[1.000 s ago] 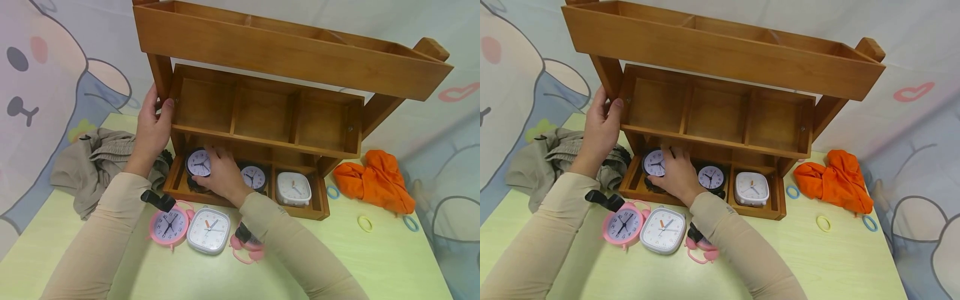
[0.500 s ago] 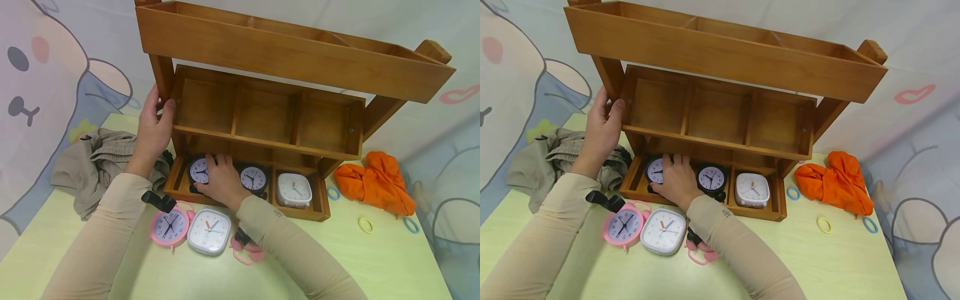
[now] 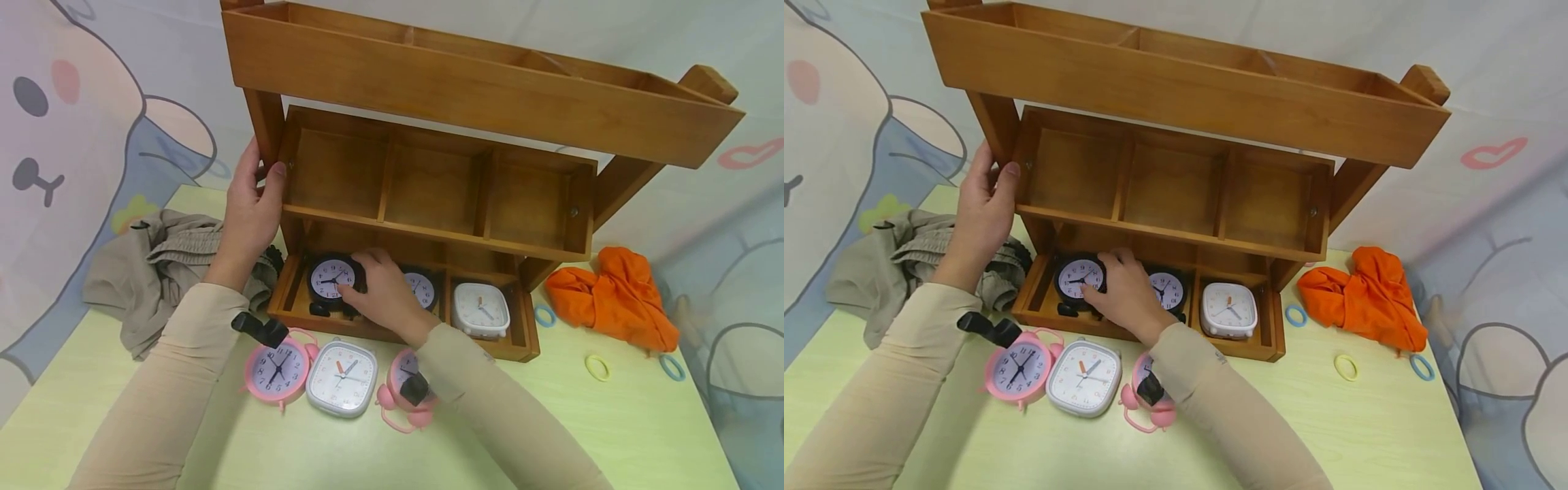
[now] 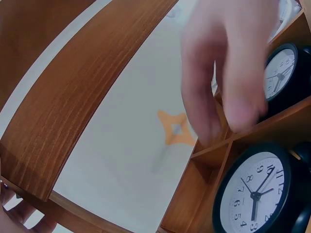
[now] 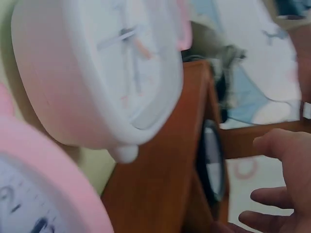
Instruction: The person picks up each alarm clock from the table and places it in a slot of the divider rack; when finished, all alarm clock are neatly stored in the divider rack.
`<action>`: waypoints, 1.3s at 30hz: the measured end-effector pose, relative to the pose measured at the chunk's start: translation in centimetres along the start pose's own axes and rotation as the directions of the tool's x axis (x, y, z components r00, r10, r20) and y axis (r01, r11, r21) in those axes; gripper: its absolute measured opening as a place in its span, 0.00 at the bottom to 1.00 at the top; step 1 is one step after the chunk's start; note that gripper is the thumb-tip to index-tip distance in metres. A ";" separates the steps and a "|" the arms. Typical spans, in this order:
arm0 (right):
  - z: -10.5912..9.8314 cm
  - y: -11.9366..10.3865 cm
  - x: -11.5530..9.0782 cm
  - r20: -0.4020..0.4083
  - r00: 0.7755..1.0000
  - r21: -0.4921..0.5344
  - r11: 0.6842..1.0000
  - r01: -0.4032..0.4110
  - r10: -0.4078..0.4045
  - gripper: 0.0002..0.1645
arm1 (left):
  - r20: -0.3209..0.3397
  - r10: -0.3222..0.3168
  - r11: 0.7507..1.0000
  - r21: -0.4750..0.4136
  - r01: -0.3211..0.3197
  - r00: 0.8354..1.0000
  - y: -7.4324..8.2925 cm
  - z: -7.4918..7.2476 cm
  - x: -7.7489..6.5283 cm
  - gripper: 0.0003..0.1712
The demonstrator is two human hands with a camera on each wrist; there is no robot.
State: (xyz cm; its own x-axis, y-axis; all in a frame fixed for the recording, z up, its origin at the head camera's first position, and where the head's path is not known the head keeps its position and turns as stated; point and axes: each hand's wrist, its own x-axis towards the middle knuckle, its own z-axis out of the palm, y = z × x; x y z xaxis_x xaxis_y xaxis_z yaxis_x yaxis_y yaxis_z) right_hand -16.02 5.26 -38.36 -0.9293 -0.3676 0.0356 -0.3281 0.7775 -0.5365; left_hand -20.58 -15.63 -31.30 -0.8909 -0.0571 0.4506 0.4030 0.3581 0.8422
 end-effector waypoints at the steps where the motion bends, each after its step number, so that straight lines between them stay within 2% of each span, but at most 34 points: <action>1: -0.4 0.2 -0.5 -0.019 1.000 0.030 1.000 -0.003 0.004 0.37 | 0.000 0.001 1.000 -0.002 -0.001 1.000 0.0 0.0 0.0 0.31; 6: -2.9 1.4 -3.7 -0.102 0.994 0.150 0.988 -0.034 0.050 0.38 | -0.004 0.002 1.000 0.004 -0.002 1.000 -0.1 -0.1 0.1 0.31; 11: -5.0 2.5 -7.4 -0.187 0.979 0.276 0.961 -0.025 0.079 0.38 | -0.002 -0.004 1.000 0.010 0.004 1.000 -0.1 -0.1 0.1 0.31; 15: -6.3 3.3 -10.2 -0.250 0.959 0.347 0.937 -0.044 0.137 0.38 | -0.001 -0.008 1.000 0.002 0.008 1.000 -0.1 -0.1 0.1 0.31; 19: -7.1 4.1 -12.6 -0.301 0.928 0.435 0.898 -0.070 0.218 0.36 | 0.002 -0.009 1.000 -0.001 0.009 1.000 0.0 -0.1 0.1 0.31; 23: -6.9 4.8 -14.7 -0.315 0.911 0.486 0.869 -0.087 0.267 0.34 | 0.003 -0.009 1.000 0.003 0.009 1.000 -0.1 -0.1 0.0 0.31; 27: -6.1 5.7 -16.3 -0.303 0.904 0.529 0.843 -0.104 0.302 0.35 | 0.003 -0.010 1.000 0.003 0.010 1.000 -0.1 0.0 0.1 0.31; 39: -3.0 8.5 -19.3 -0.249 0.885 0.631 0.759 -0.159 0.393 0.37 | -0.001 -0.017 1.000 0.000 0.017 1.000 -0.1 0.1 0.0 0.31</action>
State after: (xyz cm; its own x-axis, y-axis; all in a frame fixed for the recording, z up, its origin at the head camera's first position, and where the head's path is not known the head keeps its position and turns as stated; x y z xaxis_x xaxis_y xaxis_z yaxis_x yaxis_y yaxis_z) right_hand -1.39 20.52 -41.08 -0.9938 0.1069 0.0309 0.0059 0.3273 -0.9449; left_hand -20.62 -15.59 -31.46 -0.8973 -0.0637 0.4368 0.3883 0.3567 0.8497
